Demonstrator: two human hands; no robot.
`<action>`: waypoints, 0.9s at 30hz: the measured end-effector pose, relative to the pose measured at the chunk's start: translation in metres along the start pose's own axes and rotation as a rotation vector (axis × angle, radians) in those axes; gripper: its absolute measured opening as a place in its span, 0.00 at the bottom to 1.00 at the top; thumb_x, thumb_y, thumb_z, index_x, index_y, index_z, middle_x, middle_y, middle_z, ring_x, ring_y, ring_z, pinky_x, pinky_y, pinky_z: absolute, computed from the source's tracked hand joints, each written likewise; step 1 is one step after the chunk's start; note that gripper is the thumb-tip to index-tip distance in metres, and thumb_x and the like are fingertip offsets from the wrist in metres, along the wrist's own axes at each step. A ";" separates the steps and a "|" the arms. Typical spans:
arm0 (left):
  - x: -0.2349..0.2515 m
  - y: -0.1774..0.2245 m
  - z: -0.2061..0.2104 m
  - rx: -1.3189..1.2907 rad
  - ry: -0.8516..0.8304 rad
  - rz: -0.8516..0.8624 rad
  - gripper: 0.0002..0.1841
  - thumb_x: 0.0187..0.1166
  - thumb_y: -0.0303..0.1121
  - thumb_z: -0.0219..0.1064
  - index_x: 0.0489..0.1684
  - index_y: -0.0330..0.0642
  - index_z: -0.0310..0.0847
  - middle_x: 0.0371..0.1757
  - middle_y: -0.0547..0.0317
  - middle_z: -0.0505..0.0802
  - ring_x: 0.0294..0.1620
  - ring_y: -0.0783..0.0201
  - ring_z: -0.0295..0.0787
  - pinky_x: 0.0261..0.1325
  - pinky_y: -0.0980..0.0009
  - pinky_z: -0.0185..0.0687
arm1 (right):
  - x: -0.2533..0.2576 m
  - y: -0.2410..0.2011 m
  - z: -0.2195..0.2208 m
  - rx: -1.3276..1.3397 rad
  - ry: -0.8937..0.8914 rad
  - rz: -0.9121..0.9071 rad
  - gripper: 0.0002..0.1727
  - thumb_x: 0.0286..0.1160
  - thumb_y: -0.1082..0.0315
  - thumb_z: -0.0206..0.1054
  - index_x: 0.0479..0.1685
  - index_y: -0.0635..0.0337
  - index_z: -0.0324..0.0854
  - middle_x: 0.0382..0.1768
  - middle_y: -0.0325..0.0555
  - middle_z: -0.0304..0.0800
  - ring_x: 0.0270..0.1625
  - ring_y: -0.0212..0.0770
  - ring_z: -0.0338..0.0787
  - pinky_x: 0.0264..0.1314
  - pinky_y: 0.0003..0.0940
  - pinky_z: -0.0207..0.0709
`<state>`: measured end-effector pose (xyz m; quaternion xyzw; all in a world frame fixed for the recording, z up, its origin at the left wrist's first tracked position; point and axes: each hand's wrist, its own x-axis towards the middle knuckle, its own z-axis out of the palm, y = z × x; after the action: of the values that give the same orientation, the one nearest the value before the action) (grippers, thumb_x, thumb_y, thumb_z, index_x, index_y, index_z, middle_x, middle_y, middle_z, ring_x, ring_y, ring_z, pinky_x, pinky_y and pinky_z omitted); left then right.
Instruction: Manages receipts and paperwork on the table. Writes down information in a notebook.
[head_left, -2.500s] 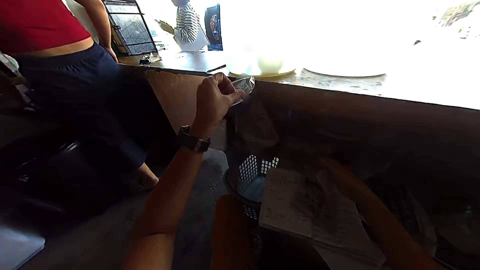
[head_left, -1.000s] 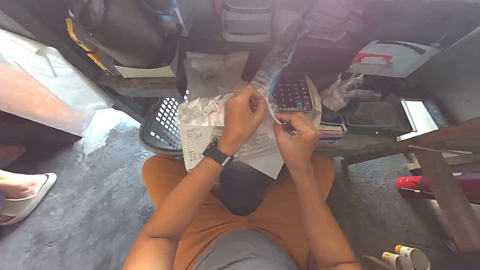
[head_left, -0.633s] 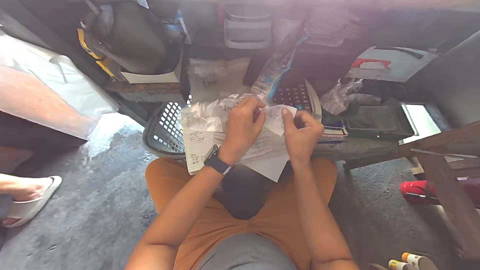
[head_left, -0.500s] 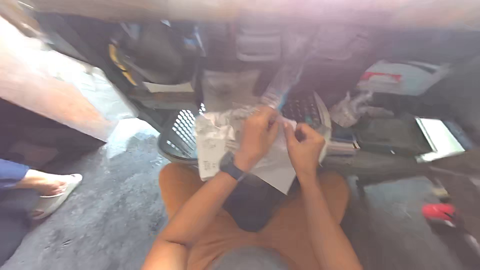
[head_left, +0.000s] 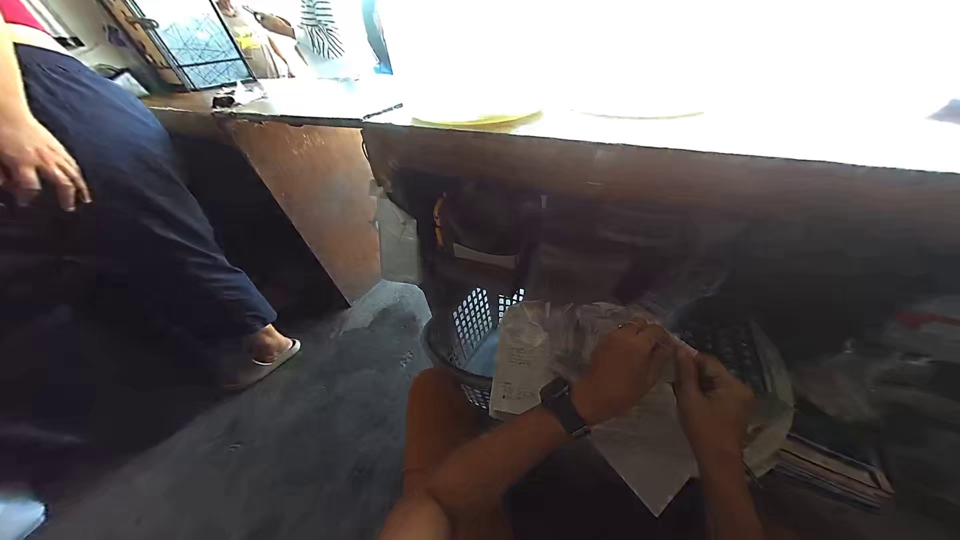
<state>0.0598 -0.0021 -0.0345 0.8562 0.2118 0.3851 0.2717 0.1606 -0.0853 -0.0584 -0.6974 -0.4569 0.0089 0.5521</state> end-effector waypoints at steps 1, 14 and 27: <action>0.002 0.000 -0.001 0.000 0.014 -0.004 0.11 0.83 0.25 0.62 0.47 0.25 0.88 0.45 0.36 0.91 0.45 0.47 0.91 0.53 0.57 0.86 | 0.001 -0.003 -0.004 -0.030 -0.053 -0.008 0.17 0.87 0.68 0.58 0.41 0.77 0.85 0.26 0.52 0.84 0.27 0.34 0.81 0.35 0.32 0.77; -0.009 0.016 0.031 -0.146 0.140 0.054 0.07 0.77 0.26 0.71 0.44 0.30 0.89 0.41 0.45 0.92 0.37 0.57 0.90 0.44 0.61 0.89 | 0.002 -0.002 -0.033 0.116 -0.015 0.185 0.07 0.70 0.79 0.73 0.45 0.72 0.87 0.33 0.50 0.91 0.32 0.33 0.88 0.40 0.32 0.83; -0.004 0.015 0.001 -0.082 -0.095 0.428 0.47 0.55 0.40 0.87 0.81 0.36 0.72 0.77 0.41 0.81 0.79 0.49 0.76 0.81 0.51 0.71 | -0.002 0.031 -0.083 0.363 0.129 0.430 0.07 0.64 0.86 0.72 0.34 0.66 0.86 0.34 0.37 0.91 0.36 0.23 0.87 0.43 0.19 0.83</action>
<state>0.0609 -0.0159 -0.0279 0.8870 -0.0038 0.4015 0.2281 0.2216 -0.1484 -0.0507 -0.6672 -0.2532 0.1629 0.6813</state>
